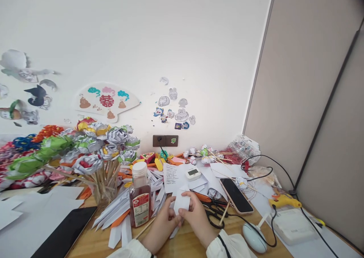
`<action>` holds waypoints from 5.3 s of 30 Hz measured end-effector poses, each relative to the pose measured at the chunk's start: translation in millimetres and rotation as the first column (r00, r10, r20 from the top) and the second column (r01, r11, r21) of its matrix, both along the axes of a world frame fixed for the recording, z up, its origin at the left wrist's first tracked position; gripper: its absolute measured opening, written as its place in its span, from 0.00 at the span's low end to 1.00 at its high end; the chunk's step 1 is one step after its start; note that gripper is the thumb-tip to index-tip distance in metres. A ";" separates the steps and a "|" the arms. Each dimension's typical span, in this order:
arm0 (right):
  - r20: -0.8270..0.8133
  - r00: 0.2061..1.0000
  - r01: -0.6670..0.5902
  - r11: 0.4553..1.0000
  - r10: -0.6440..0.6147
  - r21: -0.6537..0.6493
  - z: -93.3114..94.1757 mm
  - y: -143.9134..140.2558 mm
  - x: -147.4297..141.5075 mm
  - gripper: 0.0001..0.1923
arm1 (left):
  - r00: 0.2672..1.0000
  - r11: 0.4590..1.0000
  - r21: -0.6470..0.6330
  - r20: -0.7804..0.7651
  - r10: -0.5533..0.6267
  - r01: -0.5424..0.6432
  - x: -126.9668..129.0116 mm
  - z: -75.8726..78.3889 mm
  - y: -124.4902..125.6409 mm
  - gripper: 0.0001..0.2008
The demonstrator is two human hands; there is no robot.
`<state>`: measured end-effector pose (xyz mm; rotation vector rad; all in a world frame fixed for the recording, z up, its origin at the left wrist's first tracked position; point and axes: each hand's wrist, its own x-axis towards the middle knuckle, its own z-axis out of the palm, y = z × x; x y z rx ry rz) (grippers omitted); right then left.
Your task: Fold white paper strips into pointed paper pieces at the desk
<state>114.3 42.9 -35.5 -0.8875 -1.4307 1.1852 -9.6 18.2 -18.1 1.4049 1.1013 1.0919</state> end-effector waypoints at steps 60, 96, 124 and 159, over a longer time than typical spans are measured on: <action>0.202 0.946 -0.252 0.967 0.252 -0.027 17.4 17.1 51.8 0.11 | 0.988 0.994 -0.077 0.125 0.092 -0.083 -11.3 1.3 11.0 0.17; 0.233 0.970 -0.108 0.981 0.069 0.160 19.7 9.2 41.4 0.10 | 0.967 0.990 -0.139 0.248 0.055 -0.021 -13.0 0.6 12.1 0.17; 0.313 0.939 -0.180 0.980 0.146 0.083 18.9 7.6 42.5 0.10 | 0.984 0.991 -0.054 0.130 0.125 -0.119 -11.4 0.4 9.9 0.16; 0.120 0.984 -0.136 0.990 0.130 0.040 21.9 9.1 39.8 0.09 | 0.928 0.979 -0.204 0.366 0.065 0.012 -11.6 -5.1 14.8 0.18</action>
